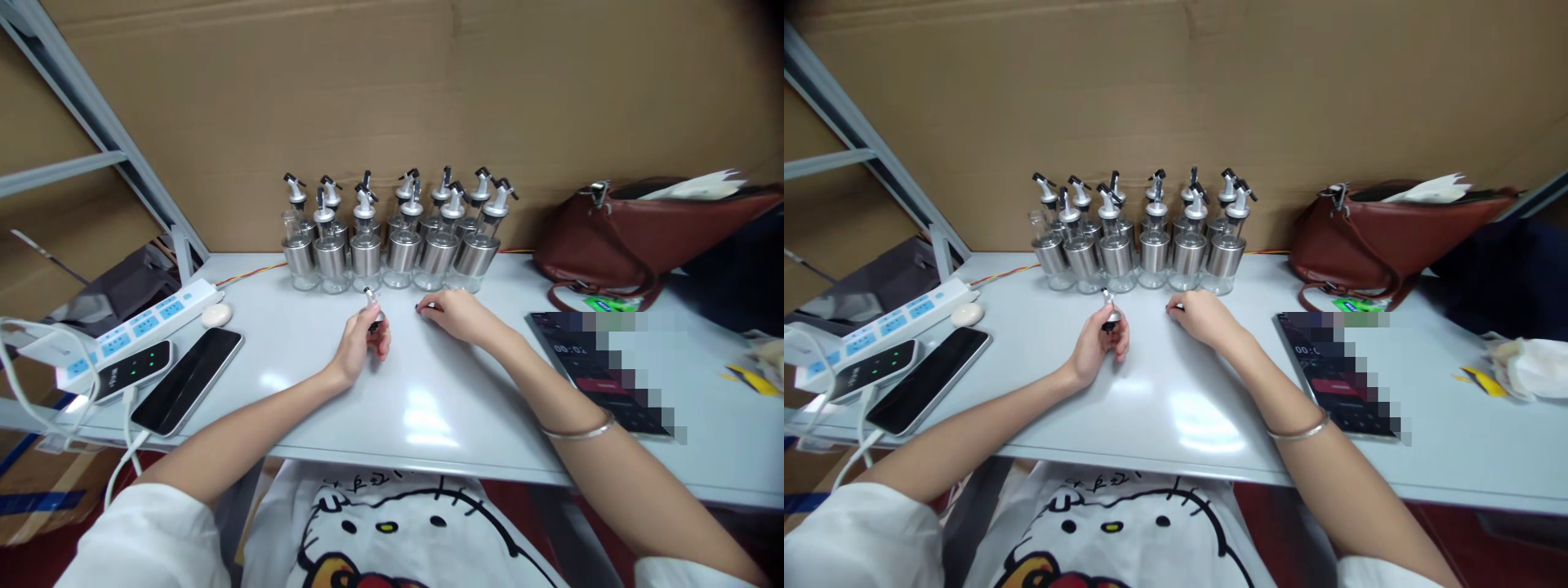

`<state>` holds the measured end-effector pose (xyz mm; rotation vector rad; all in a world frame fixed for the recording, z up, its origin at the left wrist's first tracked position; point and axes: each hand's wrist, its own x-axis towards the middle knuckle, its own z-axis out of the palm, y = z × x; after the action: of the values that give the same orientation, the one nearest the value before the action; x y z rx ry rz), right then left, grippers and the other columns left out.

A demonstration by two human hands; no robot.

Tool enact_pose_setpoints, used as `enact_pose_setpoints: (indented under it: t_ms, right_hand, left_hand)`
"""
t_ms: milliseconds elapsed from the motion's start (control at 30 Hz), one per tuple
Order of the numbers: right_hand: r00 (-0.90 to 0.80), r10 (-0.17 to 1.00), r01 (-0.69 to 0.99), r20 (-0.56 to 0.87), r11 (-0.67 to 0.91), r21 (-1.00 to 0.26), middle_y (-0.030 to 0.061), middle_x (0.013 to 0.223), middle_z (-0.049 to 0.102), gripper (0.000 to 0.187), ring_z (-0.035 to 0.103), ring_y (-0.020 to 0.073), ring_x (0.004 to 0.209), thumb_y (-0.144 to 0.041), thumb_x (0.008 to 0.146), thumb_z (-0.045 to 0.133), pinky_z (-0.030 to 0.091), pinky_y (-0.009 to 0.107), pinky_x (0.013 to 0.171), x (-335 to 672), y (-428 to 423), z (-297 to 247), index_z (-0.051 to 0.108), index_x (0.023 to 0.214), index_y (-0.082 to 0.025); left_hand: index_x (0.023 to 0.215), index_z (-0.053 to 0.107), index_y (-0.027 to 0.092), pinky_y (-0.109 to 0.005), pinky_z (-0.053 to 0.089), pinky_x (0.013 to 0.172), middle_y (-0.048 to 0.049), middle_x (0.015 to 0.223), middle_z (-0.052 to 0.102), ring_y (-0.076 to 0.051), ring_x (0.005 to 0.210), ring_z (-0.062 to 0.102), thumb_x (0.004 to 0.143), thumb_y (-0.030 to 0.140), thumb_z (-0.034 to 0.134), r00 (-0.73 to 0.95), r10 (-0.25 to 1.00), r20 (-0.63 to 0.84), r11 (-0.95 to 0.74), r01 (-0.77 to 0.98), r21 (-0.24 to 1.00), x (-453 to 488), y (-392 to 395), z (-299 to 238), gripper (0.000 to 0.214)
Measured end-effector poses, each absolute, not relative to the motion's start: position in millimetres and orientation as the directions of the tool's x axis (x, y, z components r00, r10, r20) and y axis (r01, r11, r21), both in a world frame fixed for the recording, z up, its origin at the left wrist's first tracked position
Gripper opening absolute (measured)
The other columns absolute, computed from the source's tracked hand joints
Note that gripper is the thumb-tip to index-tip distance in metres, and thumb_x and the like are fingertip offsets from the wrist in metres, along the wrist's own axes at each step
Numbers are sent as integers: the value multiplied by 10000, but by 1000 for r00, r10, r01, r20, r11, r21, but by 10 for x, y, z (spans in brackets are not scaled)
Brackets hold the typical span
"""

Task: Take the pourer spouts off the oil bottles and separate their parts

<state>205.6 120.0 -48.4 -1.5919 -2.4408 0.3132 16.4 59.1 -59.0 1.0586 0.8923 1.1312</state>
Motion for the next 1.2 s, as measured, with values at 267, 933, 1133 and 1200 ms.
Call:
enact_pose_setpoints:
  t_ms: [267,933,1133,1200]
  right_hand:
    - [-433,898,866,83,439,-240,128,974,695,264,621,247,852,-85,822,442,421,306,723,2104,1245,-540,680,914,-156]
    - [-641,741,407,200,549,-730,-9,678,530,293,493,125,653,-362,934,360,357,235,642,1758,824,-163,523,768,-184]
    - [-682,700,453,211,631,-629,-22,612,457,304,417,114,590,-340,914,366,314,242,603,1787,825,-117,450,662,-192]
    - [-662,720,493,206,626,-603,-28,570,418,334,384,111,558,-358,902,377,294,247,579,1836,854,-82,422,615,-194]
  left_hand:
    - [663,435,190,-209,352,426,55,442,457,-88,405,429,702,426,480,234,972,-27,84,-238,968,150,582,-570,243]
    - [583,421,176,-200,88,415,94,486,228,-25,411,163,567,236,532,332,937,-109,159,-126,979,123,584,-503,127]
    - [572,357,190,-198,107,416,96,476,249,-22,409,172,593,241,550,422,898,-123,162,-57,985,120,594,-526,201]
    - [581,354,192,-194,140,413,94,469,276,-26,406,203,614,237,557,443,892,-85,115,-41,993,128,586,-548,211]
